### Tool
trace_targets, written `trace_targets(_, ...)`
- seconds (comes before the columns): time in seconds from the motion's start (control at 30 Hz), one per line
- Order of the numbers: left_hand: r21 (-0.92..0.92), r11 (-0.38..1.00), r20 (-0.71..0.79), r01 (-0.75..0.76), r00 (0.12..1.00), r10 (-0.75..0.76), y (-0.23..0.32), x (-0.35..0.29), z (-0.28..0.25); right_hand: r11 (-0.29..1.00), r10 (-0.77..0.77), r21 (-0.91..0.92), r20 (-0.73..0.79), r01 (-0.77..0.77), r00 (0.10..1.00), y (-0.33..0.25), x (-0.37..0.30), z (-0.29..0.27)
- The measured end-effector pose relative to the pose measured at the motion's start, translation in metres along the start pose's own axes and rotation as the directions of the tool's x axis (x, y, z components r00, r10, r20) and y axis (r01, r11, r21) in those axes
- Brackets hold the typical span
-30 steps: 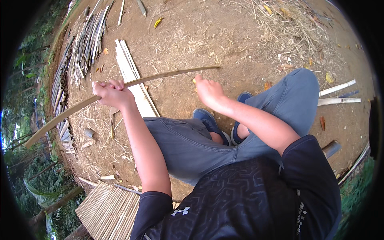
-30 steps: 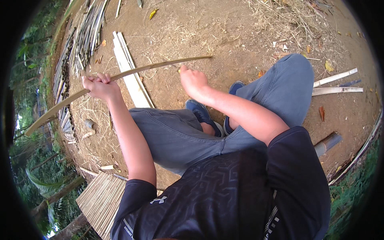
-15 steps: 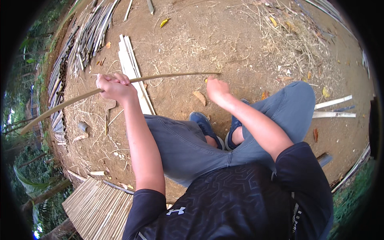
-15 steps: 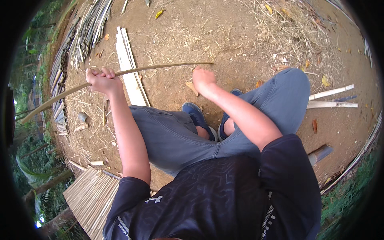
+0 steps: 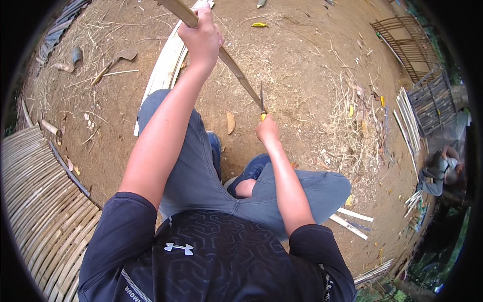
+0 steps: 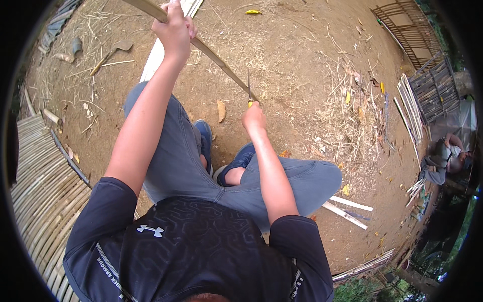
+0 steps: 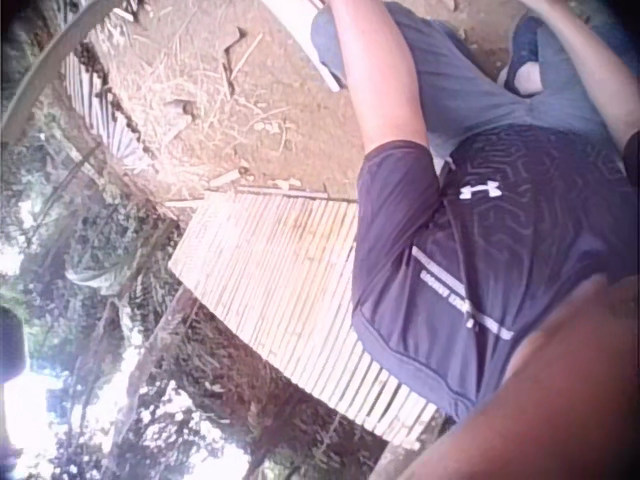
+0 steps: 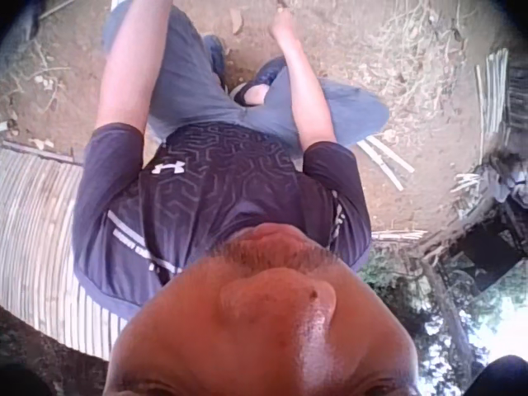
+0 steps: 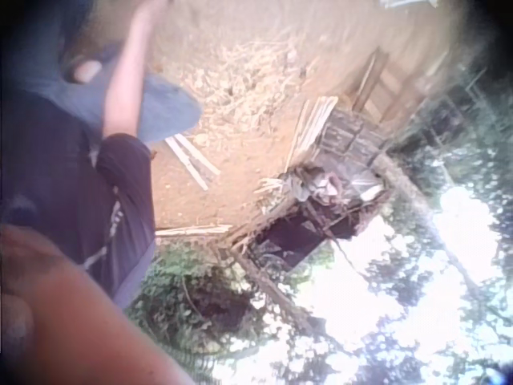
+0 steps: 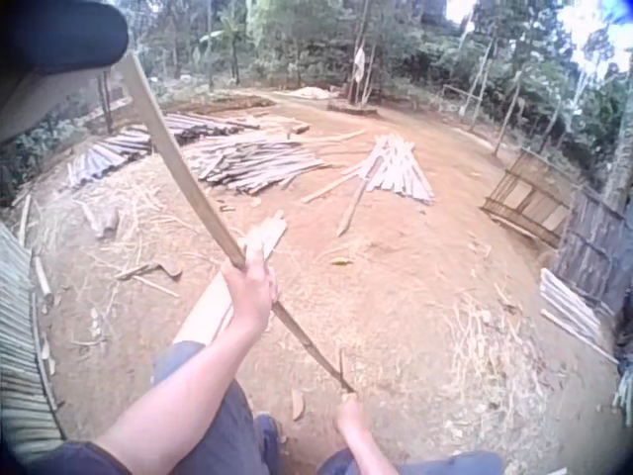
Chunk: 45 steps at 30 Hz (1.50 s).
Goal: The person is using a knife to scrape and thin a strip of bamboo while sitting outdoors, repeatedly drawing the blade along the length of the wood.
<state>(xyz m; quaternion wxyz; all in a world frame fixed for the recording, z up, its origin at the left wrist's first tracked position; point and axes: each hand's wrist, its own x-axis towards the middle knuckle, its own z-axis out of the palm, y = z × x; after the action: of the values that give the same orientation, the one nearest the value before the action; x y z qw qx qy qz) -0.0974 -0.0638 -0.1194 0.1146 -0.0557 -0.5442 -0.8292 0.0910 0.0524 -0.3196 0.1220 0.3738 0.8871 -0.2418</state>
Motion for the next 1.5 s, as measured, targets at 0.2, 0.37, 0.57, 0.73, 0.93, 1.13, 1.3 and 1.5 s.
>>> trace_targets(0.2, 0.058, 0.998, 0.0, 0.018, 1.0, -0.018, -0.011, 0.002, -0.007, 0.998, -0.056, 0.01, 0.006, 0.056, 0.998, 0.002, -0.001, 0.002)
trace_targets(0.37, 0.093, 0.994, -0.032, 0.049, 0.998, -0.046, -0.017, 0.007, -0.012, 0.993, -0.112, -0.026, 0.015, 0.112, 0.994, 0.001, -0.004, -0.002)
trace_targets(0.57, -0.007, 1.0, 0.018, 0.005, 1.0, -0.005, -0.002, 0.001, -0.008, 0.998, -0.038, -0.045, 0.098, 0.042, 0.994, 0.006, -0.003, -0.004)
trace_targets(0.73, 0.059, 0.998, -0.008, -0.024, 1.0, 0.024, -0.005, 0.001, -0.003, 1.0, -0.004, 0.021, 0.044, 0.003, 0.999, 0.016, 0.001, 0.016)
trace_targets(0.93, 0.039, 0.999, -0.042, 0.0, 0.999, 0.002, -0.018, 0.009, -0.007, 1.0, -0.02, 0.014, 0.062, 0.019, 0.998, 0.018, 0.003, 0.016)
trace_targets(1.13, -0.02, 1.0, -0.01, 0.003, 1.0, -0.004, -0.015, 0.007, -0.002, 0.998, -0.044, -0.041, 0.078, 0.047, 0.996, 0.013, 0.002, 0.006)
trace_targets(1.3, 0.033, 0.998, -0.115, 0.049, 0.992, -0.044, -0.014, 0.009, -0.007, 0.996, -0.004, 0.092, 0.064, -0.002, 0.998, 0.01, -0.006, 0.02)
trace_targets(1.5, 0.035, 0.999, -0.111, 0.015, 0.994, -0.011, -0.016, 0.012, -0.004, 0.997, 0.003, 0.071, 0.102, -0.01, 0.995, 0.015, 0.002, 0.015)
